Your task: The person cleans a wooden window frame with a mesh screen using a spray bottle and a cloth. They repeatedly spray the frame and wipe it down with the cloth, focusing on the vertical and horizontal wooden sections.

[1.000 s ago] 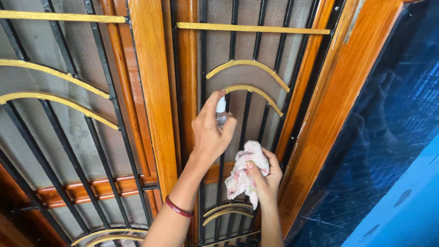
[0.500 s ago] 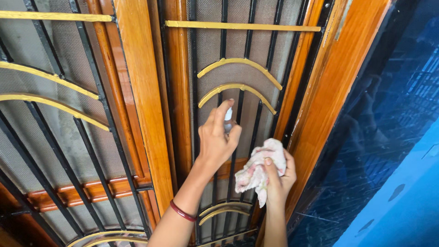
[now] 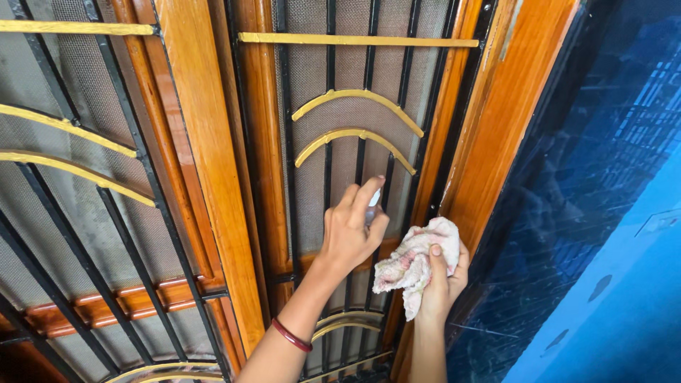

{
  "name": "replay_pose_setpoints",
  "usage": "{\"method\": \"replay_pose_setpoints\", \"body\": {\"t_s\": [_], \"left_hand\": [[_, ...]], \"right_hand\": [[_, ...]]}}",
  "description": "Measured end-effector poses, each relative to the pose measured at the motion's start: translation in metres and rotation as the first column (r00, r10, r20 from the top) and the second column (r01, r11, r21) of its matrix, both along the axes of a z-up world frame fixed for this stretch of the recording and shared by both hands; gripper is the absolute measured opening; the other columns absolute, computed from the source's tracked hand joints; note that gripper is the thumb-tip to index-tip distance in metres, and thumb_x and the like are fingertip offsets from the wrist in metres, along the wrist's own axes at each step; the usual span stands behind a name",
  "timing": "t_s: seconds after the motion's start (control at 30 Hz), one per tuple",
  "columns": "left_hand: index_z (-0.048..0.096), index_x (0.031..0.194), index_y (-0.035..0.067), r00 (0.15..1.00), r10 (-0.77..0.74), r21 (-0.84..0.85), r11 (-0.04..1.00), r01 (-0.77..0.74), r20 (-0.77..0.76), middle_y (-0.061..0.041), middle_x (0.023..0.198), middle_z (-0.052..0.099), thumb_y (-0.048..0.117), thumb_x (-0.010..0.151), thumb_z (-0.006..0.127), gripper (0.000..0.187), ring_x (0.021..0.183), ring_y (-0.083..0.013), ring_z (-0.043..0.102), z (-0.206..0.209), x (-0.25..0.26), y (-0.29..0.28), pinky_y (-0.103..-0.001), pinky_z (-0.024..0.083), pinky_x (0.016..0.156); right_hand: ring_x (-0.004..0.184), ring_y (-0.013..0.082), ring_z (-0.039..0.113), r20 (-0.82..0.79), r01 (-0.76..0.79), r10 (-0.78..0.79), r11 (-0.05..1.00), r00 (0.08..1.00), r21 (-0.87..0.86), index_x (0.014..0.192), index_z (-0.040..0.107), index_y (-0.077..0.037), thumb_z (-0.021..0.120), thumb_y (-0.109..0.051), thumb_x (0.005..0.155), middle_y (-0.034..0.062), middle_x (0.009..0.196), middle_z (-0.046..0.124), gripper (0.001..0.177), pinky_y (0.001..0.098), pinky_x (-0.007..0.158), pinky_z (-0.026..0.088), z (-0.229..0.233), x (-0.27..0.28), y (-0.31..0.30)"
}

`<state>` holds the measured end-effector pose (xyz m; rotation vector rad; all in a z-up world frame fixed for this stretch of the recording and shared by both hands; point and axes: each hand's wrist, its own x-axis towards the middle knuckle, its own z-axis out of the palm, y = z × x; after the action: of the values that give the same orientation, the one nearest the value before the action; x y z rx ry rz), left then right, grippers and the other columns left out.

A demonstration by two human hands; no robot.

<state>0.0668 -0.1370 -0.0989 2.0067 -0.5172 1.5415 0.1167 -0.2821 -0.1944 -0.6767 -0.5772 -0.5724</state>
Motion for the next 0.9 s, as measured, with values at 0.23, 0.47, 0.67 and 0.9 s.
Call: {"method": "replay_pose_setpoints", "body": {"t_s": [0.23, 0.47, 0.67, 0.9], "left_hand": [[0.055, 0.143, 0.014, 0.991, -0.013, 0.117, 0.993, 0.029, -0.130, -0.015, 0.088, 0.062, 0.009, 0.082, 0.068, 0.062, 0.059, -0.0334, 0.066, -0.002, -0.012, -0.005, -0.043, 0.057, 0.054], [0.057, 0.137, 0.014, 0.996, 0.041, 0.038, 0.999, -0.038, -0.077, -0.014, 0.091, 0.062, 0.009, 0.084, 0.068, 0.054, 0.064, -0.0315, 0.068, -0.018, -0.004, 0.002, -0.043, 0.056, 0.058], [0.049, 0.148, 0.005, 0.991, 0.133, 0.066, 0.989, -0.134, 0.024, -0.015, 0.098, 0.066, 0.011, 0.087, 0.068, 0.065, 0.067, -0.0320, 0.068, -0.028, -0.010, 0.019, -0.043, 0.056, 0.059], [0.023, 0.157, -0.003, 0.851, 0.380, 0.059, 0.902, -0.428, 0.362, -0.031, 0.146, 0.049, 0.023, 0.086, 0.070, 0.088, 0.145, -0.0447, 0.046, -0.026, -0.041, 0.068, -0.074, 0.012, 0.122]], "right_hand": [[0.105, 0.0283, 0.072, -0.005, 0.024, -0.024, 1.000, 1.000, -0.006, 0.133, 0.053, 0.007, 0.063, -0.006, 0.100, 0.0240, 0.116, 0.070, 0.036, 0.0395, 0.097, 0.058, 0.002, -0.004, -0.001], [0.104, 0.0266, 0.071, -0.023, 0.090, -0.088, 0.992, 0.996, 0.086, 0.136, 0.049, 0.005, 0.062, -0.005, 0.103, 0.0222, 0.120, 0.068, 0.037, 0.0392, 0.096, 0.058, -0.003, 0.002, -0.001], [0.115, 0.0243, 0.067, 0.078, 0.063, -0.078, 0.982, 0.994, 0.178, 0.146, 0.039, 0.000, 0.060, -0.002, 0.098, 0.0199, 0.138, 0.057, 0.053, 0.0384, 0.100, 0.058, 0.008, 0.012, 0.000], [0.151, 0.0407, 0.041, 0.281, 0.866, -0.820, 0.488, 0.498, -0.110, 0.159, 0.035, -0.003, 0.061, -0.005, 0.109, 0.0239, 0.158, 0.041, 0.056, 0.0556, 0.129, 0.029, 0.067, 0.069, 0.012]]}}
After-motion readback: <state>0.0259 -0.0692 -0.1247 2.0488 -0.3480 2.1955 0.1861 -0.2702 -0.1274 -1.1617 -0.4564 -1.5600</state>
